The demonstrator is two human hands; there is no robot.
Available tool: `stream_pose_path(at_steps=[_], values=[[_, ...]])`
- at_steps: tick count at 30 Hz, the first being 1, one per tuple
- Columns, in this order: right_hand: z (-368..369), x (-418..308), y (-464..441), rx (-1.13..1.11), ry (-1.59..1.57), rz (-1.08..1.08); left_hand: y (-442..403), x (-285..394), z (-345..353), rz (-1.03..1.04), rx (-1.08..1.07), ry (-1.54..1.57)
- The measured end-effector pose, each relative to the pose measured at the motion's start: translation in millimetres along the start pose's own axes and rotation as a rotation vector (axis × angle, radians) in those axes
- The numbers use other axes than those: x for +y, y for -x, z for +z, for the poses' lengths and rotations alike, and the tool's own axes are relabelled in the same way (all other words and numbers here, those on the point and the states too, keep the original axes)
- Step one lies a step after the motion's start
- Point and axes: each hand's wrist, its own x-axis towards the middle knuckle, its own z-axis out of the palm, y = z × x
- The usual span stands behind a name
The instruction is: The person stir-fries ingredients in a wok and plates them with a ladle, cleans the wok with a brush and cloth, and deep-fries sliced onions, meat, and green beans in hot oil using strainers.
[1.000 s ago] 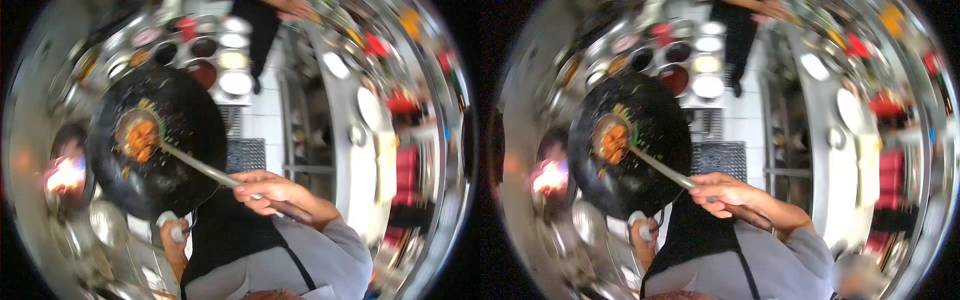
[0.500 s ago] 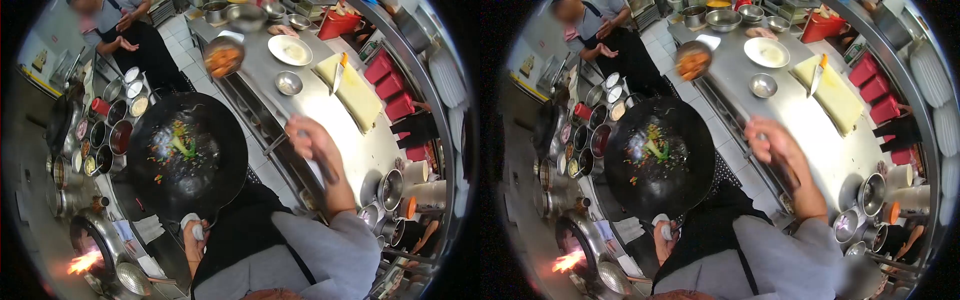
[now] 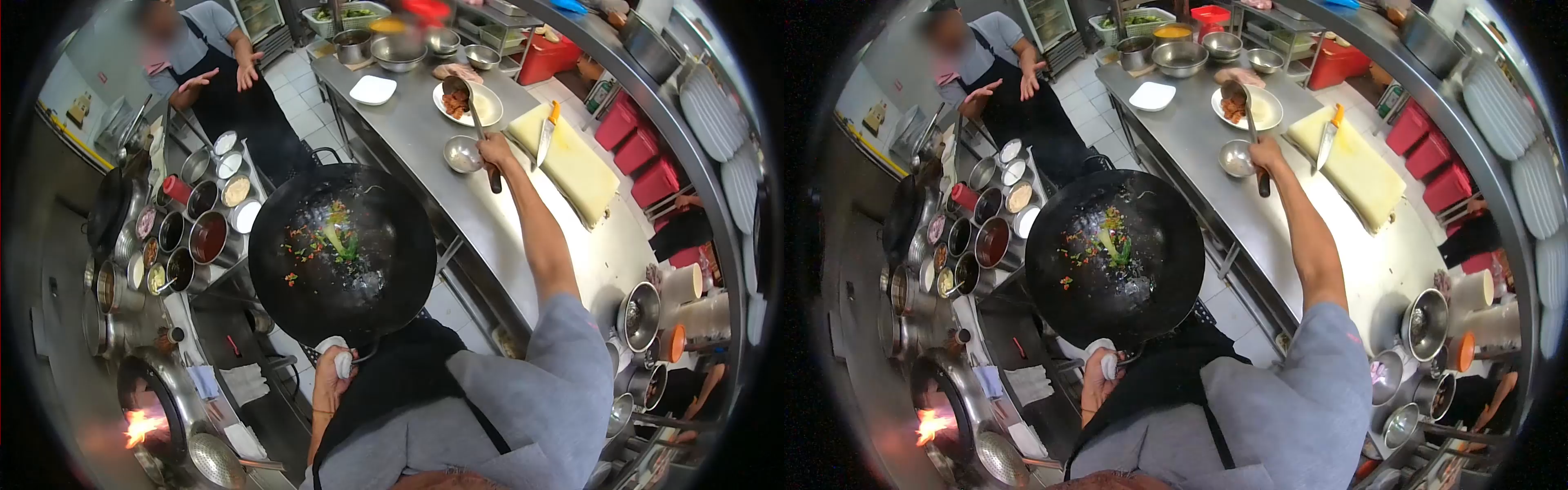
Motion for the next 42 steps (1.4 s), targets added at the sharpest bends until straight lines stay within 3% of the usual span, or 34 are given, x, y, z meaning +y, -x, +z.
stream_pose_path(at_steps=[6,8,11,21,23,25,26,27,29,33,36,37,39,42], values=[[6.2,-8.5,11.3,0.061,0.137,-0.023,4.5,-3.0,6.8,-0.028,0.048,-0.037],[5.6,-3.2,8.2,0.116,0.353,-0.218,5.3,-2.6,8.3,-0.019,0.033,-0.060],[11.1,-0.2,12.9,0.222,0.405,-0.270,2.6,-2.1,6.5,-0.030,0.025,-0.049],[-6.6,-11.6,14.4,0.136,0.397,-0.215,-17.0,8.2,-13.3,-0.032,-0.007,-0.019],[2.5,-0.1,16.0,0.373,0.431,-0.388,-24.6,13.6,-15.7,-0.038,0.015,0.006],[2.5,-7.1,41.9,0.436,0.274,-0.492,-30.7,13.4,-21.2,-0.002,0.083,-0.083],[-1.1,-59.6,102.4,0.286,0.118,-0.239,-27.3,17.7,-18.8,-0.039,0.091,-0.097],[-1.8,-57.1,120.9,0.253,0.005,-0.320,-26.8,24.1,-17.2,-0.076,0.092,-0.116],[-2.7,-93.9,193.0,0.037,-0.218,-0.093,-33.3,31.3,-22.0,-0.064,0.049,-0.124],[16.5,-98.4,276.4,-0.233,-0.129,0.141,-44.0,44.9,-21.2,-0.067,-0.058,-0.169],[58.3,-82.9,299.6,-0.390,-0.081,0.134,-50.0,54.7,-17.8,-0.111,-0.087,-0.181],[81.6,-47.4,302.9,-0.267,-0.016,-0.157,-51.4,55.3,-16.8,-0.107,-0.070,-0.197],[97.9,-47.1,312.1,-0.313,0.063,0.017,-59.3,55.3,-17.2,-0.077,-0.081,-0.225],[104.2,-53.0,304.4,-0.321,0.166,0.008,-75.1,58.3,-23.6,-0.118,-0.087,-0.295]])
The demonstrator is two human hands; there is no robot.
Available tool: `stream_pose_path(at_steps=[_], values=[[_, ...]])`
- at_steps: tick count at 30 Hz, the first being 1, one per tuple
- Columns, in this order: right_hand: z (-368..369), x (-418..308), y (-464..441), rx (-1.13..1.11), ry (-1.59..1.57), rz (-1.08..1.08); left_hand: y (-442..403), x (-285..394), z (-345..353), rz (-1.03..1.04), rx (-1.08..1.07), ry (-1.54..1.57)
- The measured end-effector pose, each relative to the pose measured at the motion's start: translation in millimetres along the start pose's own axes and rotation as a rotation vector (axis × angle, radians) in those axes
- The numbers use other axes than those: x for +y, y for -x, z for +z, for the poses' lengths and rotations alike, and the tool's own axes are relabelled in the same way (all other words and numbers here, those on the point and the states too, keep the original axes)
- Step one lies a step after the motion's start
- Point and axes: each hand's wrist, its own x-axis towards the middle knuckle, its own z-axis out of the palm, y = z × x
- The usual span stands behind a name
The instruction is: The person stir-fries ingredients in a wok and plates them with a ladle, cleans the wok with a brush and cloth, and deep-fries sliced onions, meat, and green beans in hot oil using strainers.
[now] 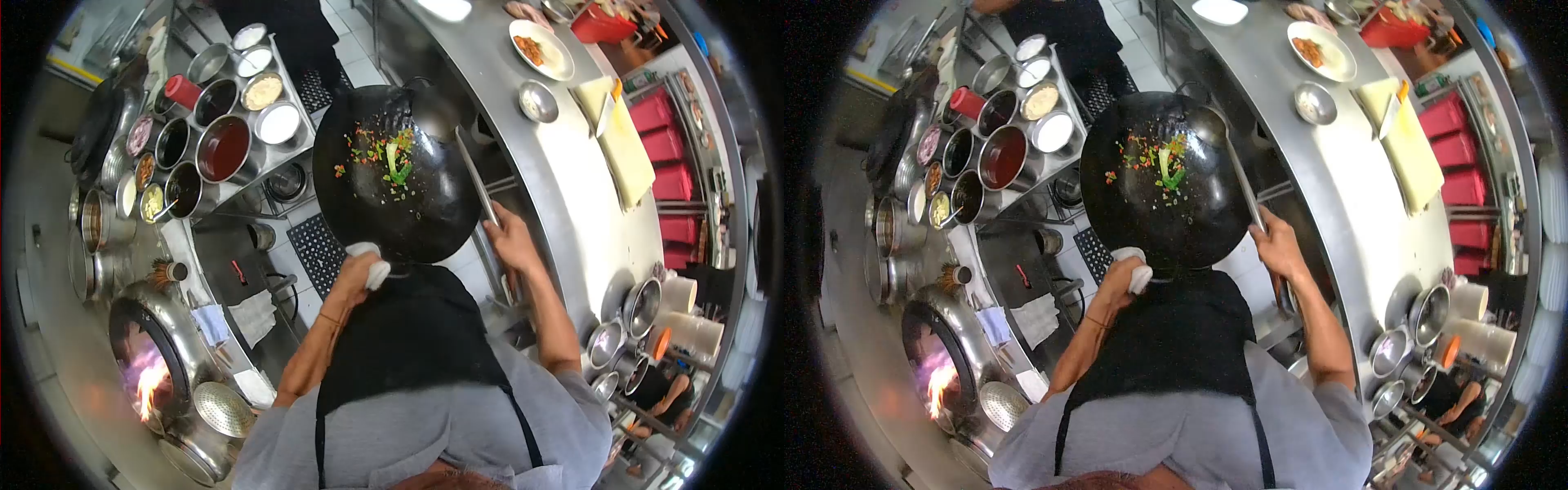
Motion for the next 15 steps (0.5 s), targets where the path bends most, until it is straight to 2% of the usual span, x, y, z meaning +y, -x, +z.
stream_pose_path(at_steps=[2,3,6,7,9,10,11,13,15], values=[[16.6,32.6,-8.3,0.054,0.111,-0.141,-4.6,8.8,-6.9,-0.064,-0.004,-0.052],[14.0,35.0,-7.0,0.055,0.104,-0.130,-6.2,13.2,-10.3,-0.093,0.010,-0.073],[-0.9,21.4,5.6,-0.285,0.128,0.046,-24.2,12.0,-29.7,-0.161,-0.042,-0.037],[-5.3,21.4,13.3,-0.288,0.121,0.055,-26.2,13.9,-30.4,-0.172,-0.038,-0.042],[-13.9,26.8,29.1,-0.538,-0.191,0.336,-31.4,15.5,-29.0,-0.237,-0.031,-0.040],[-11.6,23.3,39.3,-0.552,-0.399,0.419,-35.8,11.4,-29.0,-0.224,-0.015,-0.062],[-7.4,21.6,46.6,-0.560,-0.401,0.423,-37.8,6.0,-28.0,-0.229,-0.008,-0.060],[5.2,19.9,58.8,-0.606,-0.767,0.625,-40.4,-3.1,-26.7,-0.174,-0.044,-0.092],[17.7,26.2,65.0,-0.640,-0.856,0.672,-41.7,-8.9,-24.0,-0.202,-0.016,-0.089]])
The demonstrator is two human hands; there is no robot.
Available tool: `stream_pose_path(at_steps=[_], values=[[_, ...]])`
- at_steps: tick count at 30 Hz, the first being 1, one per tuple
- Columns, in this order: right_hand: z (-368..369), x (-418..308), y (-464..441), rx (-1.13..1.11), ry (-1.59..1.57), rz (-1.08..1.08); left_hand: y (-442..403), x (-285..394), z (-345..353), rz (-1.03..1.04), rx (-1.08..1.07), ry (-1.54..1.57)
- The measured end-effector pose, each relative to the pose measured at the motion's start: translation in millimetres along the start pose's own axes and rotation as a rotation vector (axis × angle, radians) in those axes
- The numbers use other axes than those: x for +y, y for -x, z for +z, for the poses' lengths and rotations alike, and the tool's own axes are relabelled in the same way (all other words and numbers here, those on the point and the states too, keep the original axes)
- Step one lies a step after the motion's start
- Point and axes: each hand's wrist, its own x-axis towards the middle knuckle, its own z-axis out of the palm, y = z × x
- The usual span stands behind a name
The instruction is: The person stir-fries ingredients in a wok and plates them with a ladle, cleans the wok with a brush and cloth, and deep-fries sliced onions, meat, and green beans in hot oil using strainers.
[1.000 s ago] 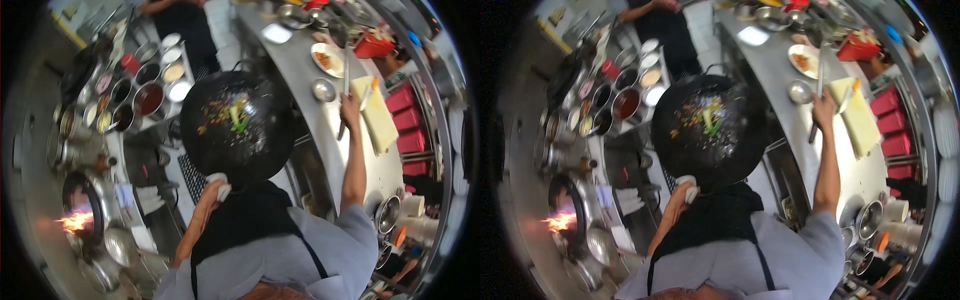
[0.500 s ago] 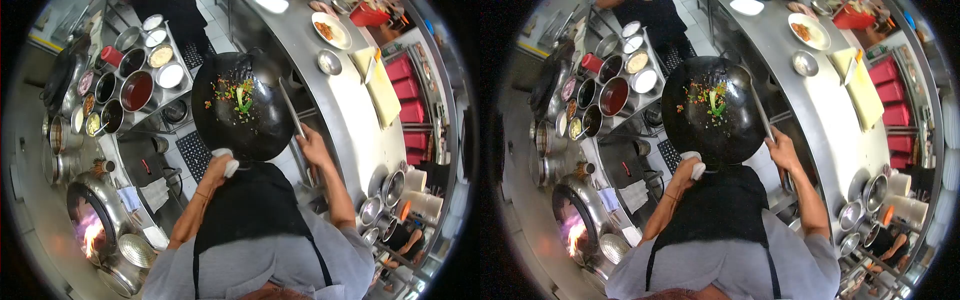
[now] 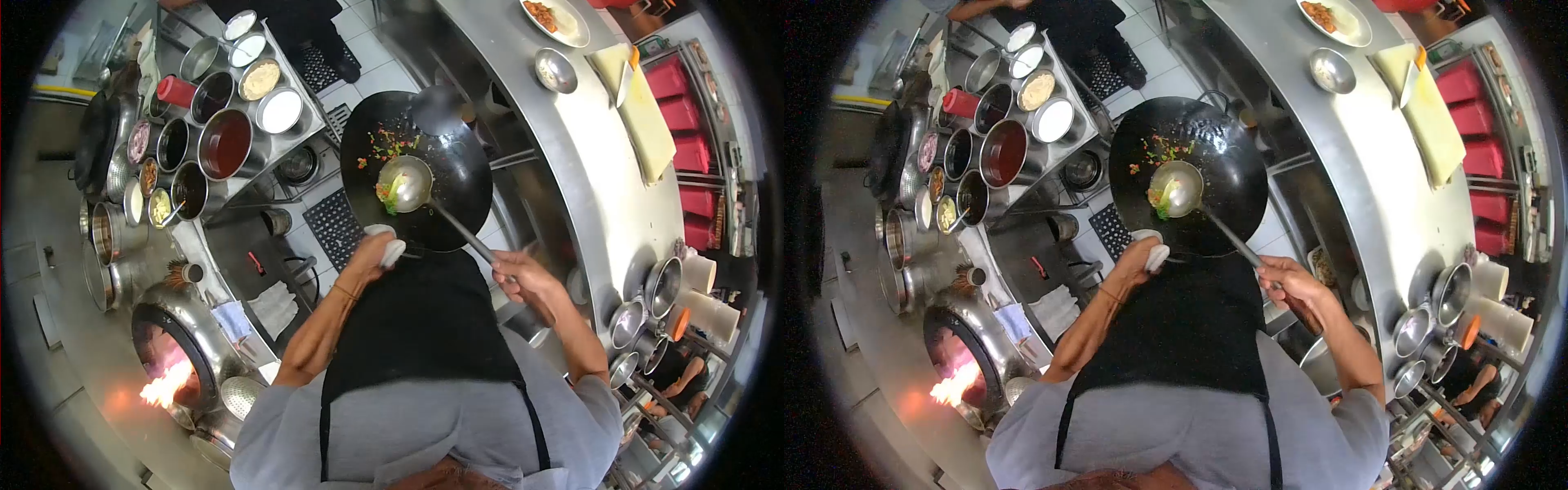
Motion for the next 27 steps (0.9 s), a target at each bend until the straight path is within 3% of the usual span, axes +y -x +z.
stream_pose_path(at_steps=[4,6,8,10,15,18,23,27], values=[[11.7,6.5,-9.2,-0.172,-0.335,0.039,0.4,-5.5,-0.8,-0.007,0.035,0.008],[7.2,19.5,-21.8,-0.495,-0.810,0.101,4.3,-4.3,-3.5,-0.028,-0.047,0.059],[1.7,22.2,-27.4,-0.587,-0.909,0.114,13.3,-1.0,-0.8,-0.049,-0.027,0.068],[5.8,5.8,-22.3,-0.493,-0.846,0.061,23.9,2.2,3.7,-0.033,0.049,0.059],[8.9,-43.2,-25.3,0.046,-0.341,-0.110,28.4,1.7,9.0,0.045,0.053,0.013],[-1.3,-49.6,-61.6,0.161,-0.178,-0.176,23.5,-1.1,18.8,0.122,0.094,-0.042],[12.5,-64.7,-81.6,0.124,0.011,-0.191,12.9,1.0,22.0,0.204,0.162,-0.145],[14.7,-54.1,-72.3,-0.035,0.019,-0.143,1.2,12.9,10.2,0.083,0.129,-0.217]])
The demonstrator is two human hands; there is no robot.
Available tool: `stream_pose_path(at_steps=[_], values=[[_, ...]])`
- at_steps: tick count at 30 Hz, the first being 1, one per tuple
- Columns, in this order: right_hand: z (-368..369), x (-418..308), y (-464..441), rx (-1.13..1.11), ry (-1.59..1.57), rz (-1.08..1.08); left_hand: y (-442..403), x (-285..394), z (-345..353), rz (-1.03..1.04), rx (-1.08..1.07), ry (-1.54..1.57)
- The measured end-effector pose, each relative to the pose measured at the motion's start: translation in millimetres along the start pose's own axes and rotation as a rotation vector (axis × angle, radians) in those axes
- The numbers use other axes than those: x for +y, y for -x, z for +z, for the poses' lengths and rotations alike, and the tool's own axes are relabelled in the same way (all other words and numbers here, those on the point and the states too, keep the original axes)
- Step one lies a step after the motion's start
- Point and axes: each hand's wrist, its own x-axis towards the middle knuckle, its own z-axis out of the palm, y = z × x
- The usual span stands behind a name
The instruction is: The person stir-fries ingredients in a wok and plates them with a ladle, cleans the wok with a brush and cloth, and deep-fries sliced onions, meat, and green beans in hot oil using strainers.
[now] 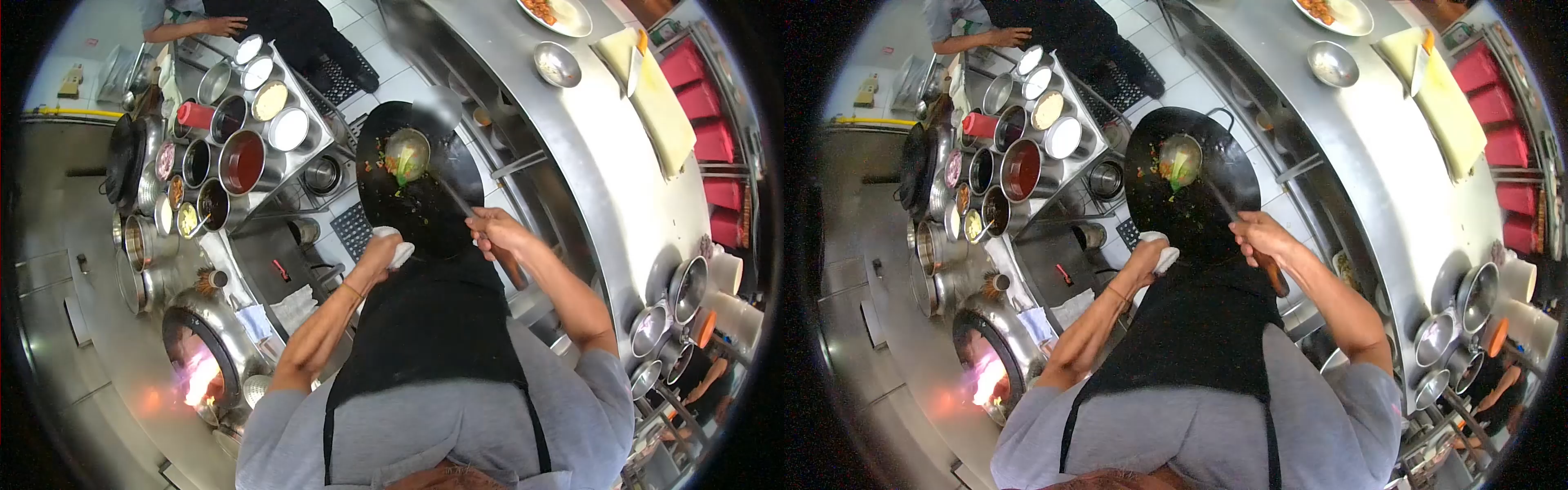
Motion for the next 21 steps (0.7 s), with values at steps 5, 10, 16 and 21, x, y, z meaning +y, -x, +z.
stream_pose_path(at_steps=[5,10,16,21], values=[[-5.8,6.4,19.6,-0.054,-0.141,0.047,-9.4,2.3,2.6,-0.082,0.031,-0.080],[-24.7,8.3,45.8,-0.195,-0.392,0.068,-18.9,11.0,7.9,-0.149,0.090,-0.025],[-51.0,-20.4,77.6,-0.313,-0.688,-0.062,-23.7,-11.2,-7.2,-0.224,-0.057,0.155],[-78.2,-91.7,116.6,-0.087,-0.599,-0.346,-3.8,-26.8,8.2,-0.232,-0.010,0.355]])
